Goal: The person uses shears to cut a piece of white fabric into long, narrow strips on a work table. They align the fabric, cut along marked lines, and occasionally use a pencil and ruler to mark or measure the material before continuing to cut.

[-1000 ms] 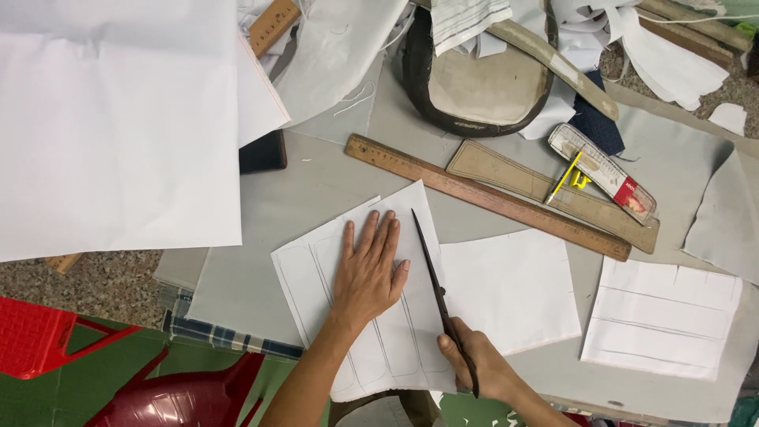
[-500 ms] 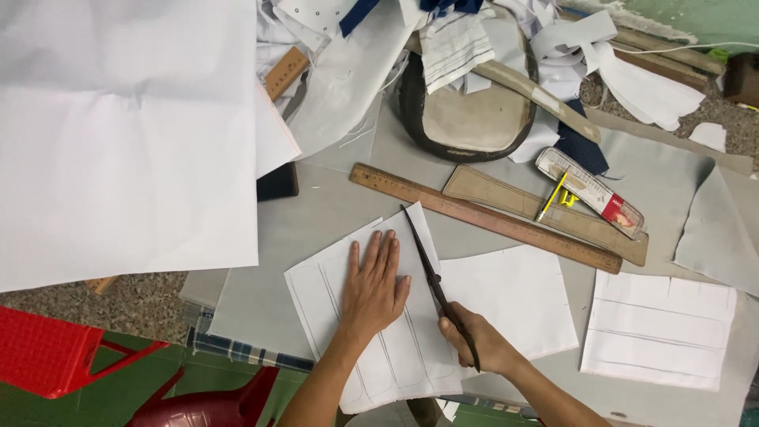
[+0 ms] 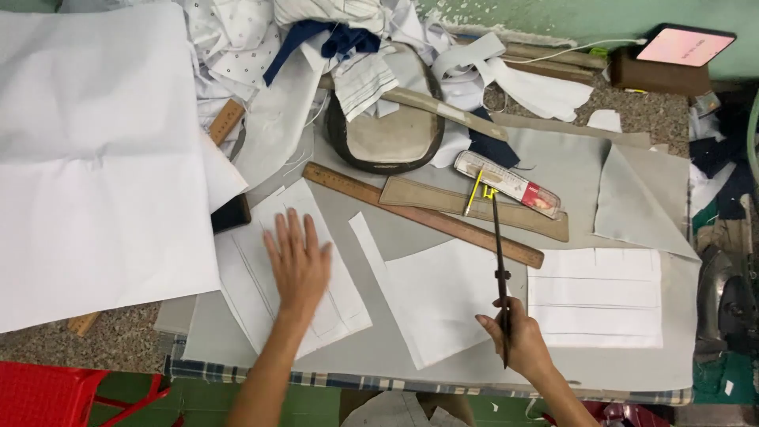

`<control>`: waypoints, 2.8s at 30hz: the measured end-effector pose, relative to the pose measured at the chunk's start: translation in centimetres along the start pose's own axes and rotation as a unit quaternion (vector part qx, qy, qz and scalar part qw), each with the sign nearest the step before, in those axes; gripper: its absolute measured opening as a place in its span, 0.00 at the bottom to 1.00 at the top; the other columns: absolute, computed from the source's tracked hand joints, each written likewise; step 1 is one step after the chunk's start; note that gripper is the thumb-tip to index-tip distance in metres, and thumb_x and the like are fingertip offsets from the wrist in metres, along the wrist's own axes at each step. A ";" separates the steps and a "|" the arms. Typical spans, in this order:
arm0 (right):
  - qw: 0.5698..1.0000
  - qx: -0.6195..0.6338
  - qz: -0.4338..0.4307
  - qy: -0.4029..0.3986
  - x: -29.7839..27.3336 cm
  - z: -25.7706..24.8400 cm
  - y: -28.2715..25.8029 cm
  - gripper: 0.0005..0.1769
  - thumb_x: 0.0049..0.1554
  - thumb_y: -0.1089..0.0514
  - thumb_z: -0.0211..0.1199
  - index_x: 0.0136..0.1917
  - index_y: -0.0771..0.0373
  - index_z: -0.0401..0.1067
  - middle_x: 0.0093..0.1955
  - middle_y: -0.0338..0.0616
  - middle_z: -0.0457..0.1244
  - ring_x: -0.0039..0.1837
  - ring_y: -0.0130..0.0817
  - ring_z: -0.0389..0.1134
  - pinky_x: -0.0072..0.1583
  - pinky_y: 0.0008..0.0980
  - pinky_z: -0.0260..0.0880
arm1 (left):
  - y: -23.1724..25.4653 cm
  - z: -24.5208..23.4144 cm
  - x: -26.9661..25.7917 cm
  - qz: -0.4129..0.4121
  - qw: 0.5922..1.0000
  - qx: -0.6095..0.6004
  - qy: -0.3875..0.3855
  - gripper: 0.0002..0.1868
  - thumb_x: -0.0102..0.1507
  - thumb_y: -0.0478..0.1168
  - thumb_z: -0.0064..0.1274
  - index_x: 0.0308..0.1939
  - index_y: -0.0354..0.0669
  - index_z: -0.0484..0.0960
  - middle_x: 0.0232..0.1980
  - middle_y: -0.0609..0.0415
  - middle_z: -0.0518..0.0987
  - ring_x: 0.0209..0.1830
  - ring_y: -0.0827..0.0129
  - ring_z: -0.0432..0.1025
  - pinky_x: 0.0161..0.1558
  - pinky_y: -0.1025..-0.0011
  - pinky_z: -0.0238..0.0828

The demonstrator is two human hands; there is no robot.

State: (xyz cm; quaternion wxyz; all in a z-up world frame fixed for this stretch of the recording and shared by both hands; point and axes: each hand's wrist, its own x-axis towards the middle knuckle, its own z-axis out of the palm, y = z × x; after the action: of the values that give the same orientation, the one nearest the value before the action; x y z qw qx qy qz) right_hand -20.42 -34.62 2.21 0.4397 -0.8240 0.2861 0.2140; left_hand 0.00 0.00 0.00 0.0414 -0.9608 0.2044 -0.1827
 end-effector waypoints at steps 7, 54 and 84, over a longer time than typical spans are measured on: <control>0.981 -0.136 -0.114 0.075 3.5 -3.2 8.4 0.31 0.56 0.39 0.65 0.58 0.64 0.61 0.27 0.44 0.61 0.29 0.46 0.63 0.35 0.42 0.63 | 21.2 -2.4 -9.3 -0.140 0.972 -0.116 -0.152 0.68 0.58 0.87 0.35 0.79 0.32 0.48 0.84 0.37 0.45 0.85 0.49 0.37 0.78 0.43 0.28; 0.945 -0.191 -0.120 -0.237 -0.2 -8.6 4.6 0.29 0.55 0.36 0.58 0.48 0.66 0.69 0.22 0.49 0.60 0.24 0.40 0.63 0.32 0.36 0.65 | 37.2 6.4 -47.2 -0.773 0.312 -0.550 0.048 0.20 0.61 0.42 0.62 0.53 0.33 0.87 0.45 0.46 0.88 0.37 0.66 0.78 0.37 0.67 0.76; 0.961 0.022 -0.112 -0.253 -0.8 -1.0 -5.3 0.23 0.60 0.43 0.59 0.59 0.63 0.66 0.23 0.42 0.58 0.24 0.34 0.61 0.32 0.33 0.63 | 17.8 -10.1 -9.1 -0.327 0.820 -0.258 -0.393 0.50 0.69 0.71 0.19 0.81 0.40 0.26 0.83 0.41 0.17 0.82 0.49 0.12 0.77 0.46 0.06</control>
State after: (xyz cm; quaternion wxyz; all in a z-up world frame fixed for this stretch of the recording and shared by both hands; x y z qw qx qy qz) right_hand -17.43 -32.91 6.41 0.5367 -0.7600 0.0760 0.3586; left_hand -18.24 -12.60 3.61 -0.1936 -0.9369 -0.1154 0.2671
